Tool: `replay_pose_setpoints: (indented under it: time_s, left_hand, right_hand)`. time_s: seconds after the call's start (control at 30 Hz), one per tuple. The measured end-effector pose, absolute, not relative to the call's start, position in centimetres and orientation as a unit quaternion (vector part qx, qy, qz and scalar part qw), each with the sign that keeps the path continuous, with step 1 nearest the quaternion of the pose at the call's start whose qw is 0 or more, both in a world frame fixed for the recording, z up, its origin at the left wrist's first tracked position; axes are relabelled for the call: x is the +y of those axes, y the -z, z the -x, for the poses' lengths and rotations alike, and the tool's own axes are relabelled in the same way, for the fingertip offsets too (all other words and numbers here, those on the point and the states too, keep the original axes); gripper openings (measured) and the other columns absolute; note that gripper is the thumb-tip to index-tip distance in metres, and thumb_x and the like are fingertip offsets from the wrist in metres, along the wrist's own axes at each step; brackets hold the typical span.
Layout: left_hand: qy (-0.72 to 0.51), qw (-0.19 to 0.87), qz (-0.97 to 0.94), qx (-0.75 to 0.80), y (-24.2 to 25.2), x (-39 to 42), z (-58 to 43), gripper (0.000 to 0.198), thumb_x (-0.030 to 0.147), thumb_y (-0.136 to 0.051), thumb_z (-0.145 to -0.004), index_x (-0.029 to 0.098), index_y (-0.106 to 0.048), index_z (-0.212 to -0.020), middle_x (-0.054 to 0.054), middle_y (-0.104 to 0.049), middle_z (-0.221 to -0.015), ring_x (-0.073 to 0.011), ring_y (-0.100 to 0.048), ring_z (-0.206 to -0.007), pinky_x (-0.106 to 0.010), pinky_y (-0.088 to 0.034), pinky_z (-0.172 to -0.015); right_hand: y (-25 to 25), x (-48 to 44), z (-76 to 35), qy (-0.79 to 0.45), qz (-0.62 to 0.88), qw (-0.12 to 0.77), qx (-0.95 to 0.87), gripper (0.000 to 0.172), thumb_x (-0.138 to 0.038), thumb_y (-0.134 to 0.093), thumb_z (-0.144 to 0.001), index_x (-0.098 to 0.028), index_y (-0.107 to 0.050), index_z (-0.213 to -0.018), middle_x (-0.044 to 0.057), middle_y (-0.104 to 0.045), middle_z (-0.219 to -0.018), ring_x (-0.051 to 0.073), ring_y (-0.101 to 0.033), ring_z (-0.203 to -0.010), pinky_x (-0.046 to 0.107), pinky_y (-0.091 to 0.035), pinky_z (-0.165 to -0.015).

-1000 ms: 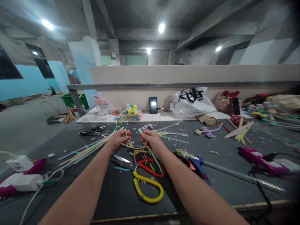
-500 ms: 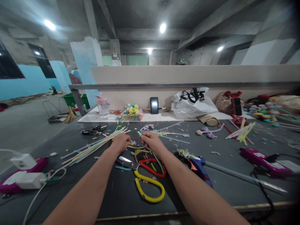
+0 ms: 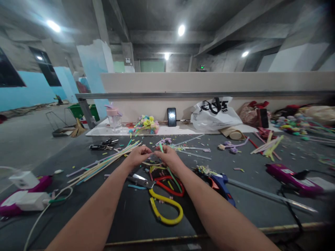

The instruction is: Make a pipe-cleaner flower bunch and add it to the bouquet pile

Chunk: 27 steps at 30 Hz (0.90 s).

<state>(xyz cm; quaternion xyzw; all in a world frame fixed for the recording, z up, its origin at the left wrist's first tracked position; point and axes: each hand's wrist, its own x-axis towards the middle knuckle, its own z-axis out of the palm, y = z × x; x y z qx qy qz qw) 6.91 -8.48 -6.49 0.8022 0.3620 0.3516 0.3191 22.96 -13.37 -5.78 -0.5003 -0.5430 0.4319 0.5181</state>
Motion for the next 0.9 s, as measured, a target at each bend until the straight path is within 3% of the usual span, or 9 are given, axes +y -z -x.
replay_pose_setpoints:
  time_s: [0.2, 0.33, 0.47, 0.6, 0.73, 0.9]
  left_hand:
    - [-0.352, 0.282, -0.817, 0.359, 6.1, -9.1, -6.7, 0.015, 0.025, -0.054, -0.068, 0.016, -0.066, -0.071, -0.001, -0.061, -0.065, -0.0141, -0.053, -0.063, -0.024, -0.040, -0.061]
    - [-0.358, 0.251, -0.816, 0.377, 6.0, -8.4, -5.6, 0.012, 0.020, -0.061, -0.060, 0.018, -0.068, -0.070, -0.003, -0.063, -0.070, -0.0186, -0.055, -0.072, -0.029, -0.040, -0.071]
    - [-0.369, 0.245, -0.822, 0.358, 5.8, -8.9, -6.0, 0.031, 0.022, -0.068, -0.055, 0.020, -0.068, -0.086, -0.005, -0.064, -0.091, -0.0227, -0.052, -0.094, -0.030, -0.036, -0.085]
    - [-0.363, 0.258, -0.826, 0.346, 5.8, -9.8, -7.2, 0.019, 0.030, -0.058, -0.068, 0.018, -0.068, -0.079, -0.003, -0.065, -0.077, -0.0173, -0.057, -0.074, -0.026, -0.041, -0.070]
    - [-0.361, 0.258, -0.818, 0.367, 5.8, -9.1, -6.4, 0.012, 0.024, -0.057, -0.066, 0.017, -0.067, -0.065, -0.001, -0.063, -0.062, -0.0157, -0.055, -0.062, -0.025, -0.041, -0.062]
    - [-0.387, 0.255, -0.804, 0.373, 5.5, -9.1, -6.5, 0.022, 0.024, -0.053, -0.070, 0.017, -0.066, -0.086, -0.004, -0.066, -0.084, -0.0174, -0.057, -0.078, -0.027, -0.041, -0.072]
  right_hand:
    - [6.3, -12.8, -23.5, -0.384, 0.551, 0.506, -0.541, 0.007, -0.023, -0.061, -0.061, -0.016, -0.060, -0.062, -0.005, -0.051, -0.045, 0.006, -0.037, -0.038, 0.020, -0.027, -0.042]
    - [6.4, -12.4, -24.2, -0.366, 0.573, 0.508, -0.529, 0.010, -0.026, -0.059, -0.064, -0.017, -0.060, -0.060, -0.006, -0.046, -0.039, 0.008, -0.040, -0.039, 0.020, -0.028, -0.042]
    - [6.8, -12.4, -24.0, -0.368, 0.574, 0.503, -0.530, 0.015, -0.031, -0.058, -0.065, -0.017, -0.060, -0.060, -0.007, -0.042, -0.036, 0.008, -0.037, -0.036, 0.020, -0.028, -0.039]
    - [7.1, -12.4, -23.4, -0.379, 0.567, 0.496, -0.537, 0.017, -0.033, -0.059, -0.065, -0.018, -0.060, -0.060, -0.007, -0.041, -0.035, 0.008, -0.036, -0.035, 0.019, -0.027, -0.037]
    - [7.0, -12.1, -23.7, -0.382, 0.565, 0.497, -0.537, 0.019, -0.034, -0.058, -0.066, -0.016, -0.060, -0.060, -0.007, -0.038, -0.034, 0.007, -0.035, -0.034, 0.019, -0.027, -0.038]
    - [7.0, -12.0, -23.7, -0.385, 0.561, 0.501, -0.536, 0.022, -0.037, -0.058, -0.066, -0.016, -0.059, -0.061, -0.007, -0.038, -0.035, 0.007, -0.034, -0.034, 0.019, -0.026, -0.038]
